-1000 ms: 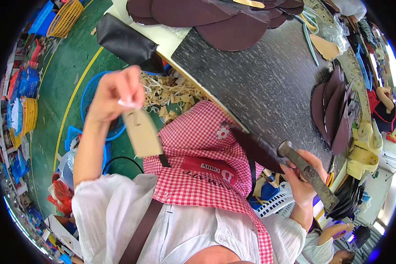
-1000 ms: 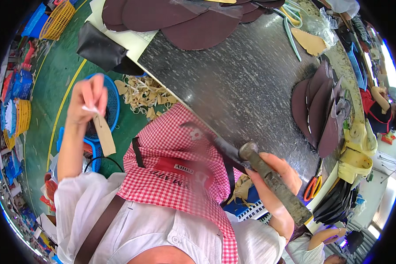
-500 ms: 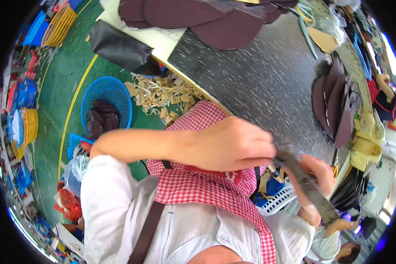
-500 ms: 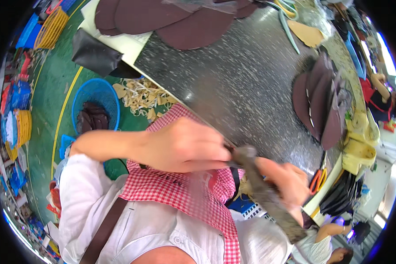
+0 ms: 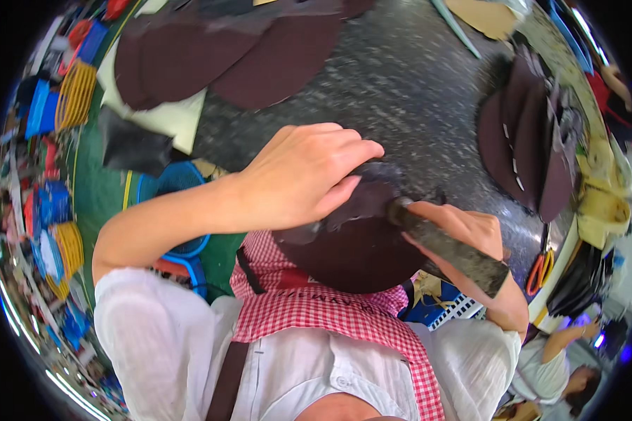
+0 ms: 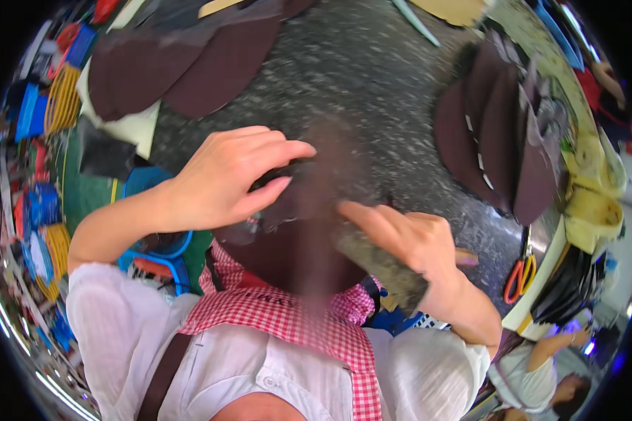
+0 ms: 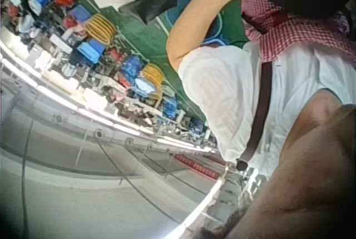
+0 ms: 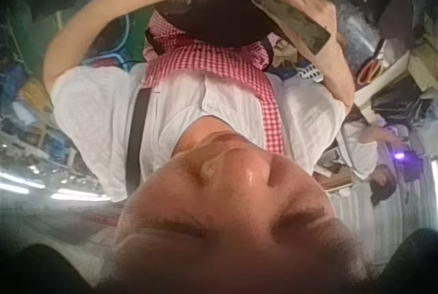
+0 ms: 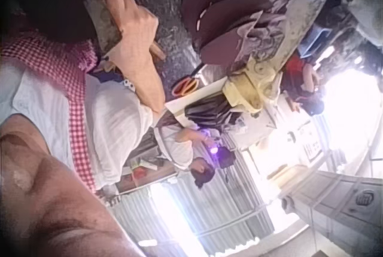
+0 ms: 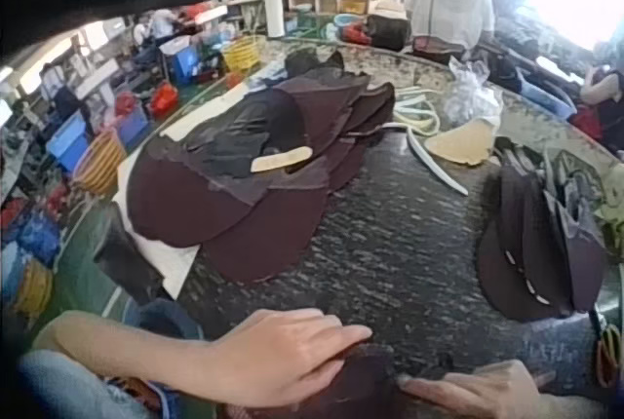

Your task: The person picks up cut leather pieces one at a time, folds their edges, and hammers them flat with a metal hammer before stacking them on the table.

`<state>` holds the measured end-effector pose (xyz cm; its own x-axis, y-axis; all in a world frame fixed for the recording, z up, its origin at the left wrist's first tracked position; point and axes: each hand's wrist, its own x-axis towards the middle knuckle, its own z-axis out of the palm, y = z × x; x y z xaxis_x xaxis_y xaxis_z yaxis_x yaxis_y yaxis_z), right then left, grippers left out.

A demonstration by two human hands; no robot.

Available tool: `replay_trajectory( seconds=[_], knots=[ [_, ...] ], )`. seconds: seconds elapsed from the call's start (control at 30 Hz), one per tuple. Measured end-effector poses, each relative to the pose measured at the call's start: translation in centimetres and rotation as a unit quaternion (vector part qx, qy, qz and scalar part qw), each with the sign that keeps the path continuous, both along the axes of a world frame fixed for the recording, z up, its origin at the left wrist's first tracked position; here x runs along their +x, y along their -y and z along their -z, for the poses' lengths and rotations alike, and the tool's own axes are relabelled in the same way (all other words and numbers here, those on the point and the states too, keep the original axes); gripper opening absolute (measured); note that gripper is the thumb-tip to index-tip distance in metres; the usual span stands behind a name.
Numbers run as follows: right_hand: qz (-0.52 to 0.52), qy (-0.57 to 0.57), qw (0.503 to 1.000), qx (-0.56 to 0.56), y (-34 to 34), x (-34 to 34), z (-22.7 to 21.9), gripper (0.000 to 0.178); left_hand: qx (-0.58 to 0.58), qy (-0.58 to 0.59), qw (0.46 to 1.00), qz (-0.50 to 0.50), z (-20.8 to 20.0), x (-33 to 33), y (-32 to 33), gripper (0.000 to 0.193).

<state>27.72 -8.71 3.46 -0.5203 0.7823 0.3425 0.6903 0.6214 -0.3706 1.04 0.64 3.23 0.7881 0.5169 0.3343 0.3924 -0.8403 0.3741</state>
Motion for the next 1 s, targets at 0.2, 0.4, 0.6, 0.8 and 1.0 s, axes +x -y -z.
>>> replay_trajectory(
  seconds=[0.2,0.4,0.6,0.8,1.0],
  knots=[
    [-0.05,0.049,0.998,0.003,-1.0,0.9,-0.2,0.05,-0.034,-0.01,0.999,0.04,-0.6,3.0,-2.3,0.034],
    [-0.042,-0.013,0.999,-0.006,-2.8,1.5,-1.6,0.051,-0.012,-0.007,0.997,0.072,-0.9,3.0,-4.0,0.027],
    [-0.005,-0.044,0.997,-0.057,-3.5,1.2,-0.5,0.046,0.043,0.041,0.992,0.115,0.0,2.4,-4.5,0.029],
    [0.01,-0.054,0.997,-0.057,-3.4,0.9,-0.4,0.044,0.012,0.019,0.995,0.096,-0.8,2.8,-5.0,0.027],
    [0.008,-0.055,0.996,-0.071,-3.5,1.0,-0.7,0.044,0.092,0.033,0.979,0.179,0.0,2.5,-5.6,0.026]
  ],
)
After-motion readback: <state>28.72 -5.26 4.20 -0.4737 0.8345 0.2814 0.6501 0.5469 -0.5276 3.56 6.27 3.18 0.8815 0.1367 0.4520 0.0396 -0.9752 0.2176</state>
